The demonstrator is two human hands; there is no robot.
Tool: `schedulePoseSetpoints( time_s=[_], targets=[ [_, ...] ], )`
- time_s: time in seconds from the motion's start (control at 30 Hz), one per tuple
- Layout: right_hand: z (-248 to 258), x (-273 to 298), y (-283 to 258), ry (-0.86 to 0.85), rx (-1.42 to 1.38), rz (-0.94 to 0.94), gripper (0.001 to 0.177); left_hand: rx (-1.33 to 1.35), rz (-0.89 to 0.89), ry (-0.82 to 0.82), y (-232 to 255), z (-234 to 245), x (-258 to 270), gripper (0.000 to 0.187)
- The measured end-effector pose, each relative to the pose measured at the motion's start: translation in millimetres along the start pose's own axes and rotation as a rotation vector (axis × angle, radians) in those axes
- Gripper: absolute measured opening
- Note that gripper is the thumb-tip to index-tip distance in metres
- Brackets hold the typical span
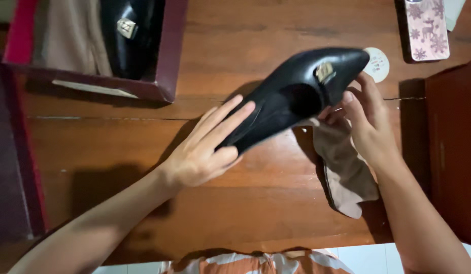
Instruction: The person wipes a black flat shoe with a cloth, focusing on the upper, heel, and metal buckle. The shoe is rotated and turned over to clean multiple surfaces. A second shoe remains in the box nearby.
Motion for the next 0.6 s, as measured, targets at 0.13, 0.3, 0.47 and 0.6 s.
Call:
schedulePoseSetpoints(
  time_s=[0.13, 0.3, 0.47, 0.6],
  targets=[
    [3, 1, -2, -0.029, 0.317, 0.0, 0.04, -0.083, 0.057, 0.159, -3, -13, -20, 0.025],
    [4, -3, -4, -0.046, 0.432, -0.02, 0.029, -0.201, 0.179, 0.388, -32, -36, -59, 0.021],
    [3, -4, -5, -0.078, 0.479, 0.028, 0.024, -0.194, 0.315, 0.532, -75, -46, -77, 0.012],
    [4, -4, -6, -0.092, 0.595, 0.058, 0.023, -0.266, 0.347, 0.557, -82, -52, -75, 0.01]
  ],
)
Point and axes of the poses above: each hand's wrist, its own x-axis away from the middle knuckle, its own z-axis out of the back of the hand, y = z × x, the point moved 4 cm from there along -x, towards the middle knuckle, and after that the axes turned 12 degrees about -x, right-handed, at the moved point
